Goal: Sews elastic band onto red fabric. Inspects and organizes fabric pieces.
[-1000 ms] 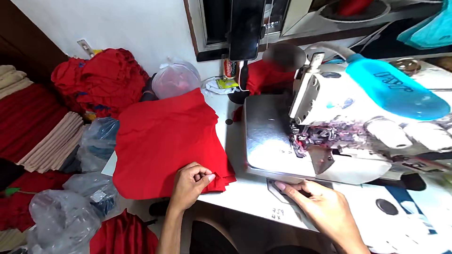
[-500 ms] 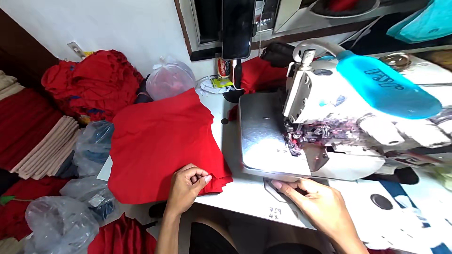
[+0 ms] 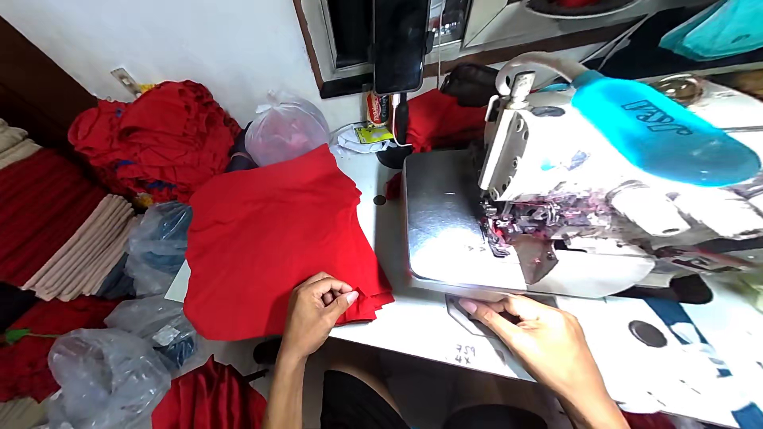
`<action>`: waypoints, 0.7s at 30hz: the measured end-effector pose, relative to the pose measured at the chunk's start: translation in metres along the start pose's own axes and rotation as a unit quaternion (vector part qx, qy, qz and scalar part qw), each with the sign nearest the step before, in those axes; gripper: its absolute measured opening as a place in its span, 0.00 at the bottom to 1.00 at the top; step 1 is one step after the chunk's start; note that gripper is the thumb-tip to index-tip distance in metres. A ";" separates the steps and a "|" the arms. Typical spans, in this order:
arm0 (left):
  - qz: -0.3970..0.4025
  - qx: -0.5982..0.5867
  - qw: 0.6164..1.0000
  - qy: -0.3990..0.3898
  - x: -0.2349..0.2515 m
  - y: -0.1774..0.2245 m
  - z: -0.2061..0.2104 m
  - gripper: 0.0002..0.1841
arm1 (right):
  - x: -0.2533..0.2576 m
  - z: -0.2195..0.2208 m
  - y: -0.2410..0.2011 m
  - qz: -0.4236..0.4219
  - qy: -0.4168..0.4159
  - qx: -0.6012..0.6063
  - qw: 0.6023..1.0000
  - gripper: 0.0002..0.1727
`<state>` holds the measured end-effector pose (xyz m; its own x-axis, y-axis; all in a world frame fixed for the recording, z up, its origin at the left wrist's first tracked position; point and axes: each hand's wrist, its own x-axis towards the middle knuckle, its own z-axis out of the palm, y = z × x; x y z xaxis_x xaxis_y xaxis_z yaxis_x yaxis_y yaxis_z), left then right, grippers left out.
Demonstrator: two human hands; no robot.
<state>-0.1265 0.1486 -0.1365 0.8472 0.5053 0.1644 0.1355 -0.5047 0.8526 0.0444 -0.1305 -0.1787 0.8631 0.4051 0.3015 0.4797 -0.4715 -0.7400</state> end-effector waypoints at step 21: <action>0.006 0.003 1.000 0.004 0.000 -0.001 0.001 0.08 | 0.000 0.000 -0.002 0.005 -0.007 -0.001 1.000 0.28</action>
<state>-0.1261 0.1483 -0.1383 0.8451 0.5039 0.1785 0.1278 -0.5148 0.8477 0.0433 -0.1299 -0.1768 0.8655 0.4116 0.2854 0.4715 -0.4775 -0.7414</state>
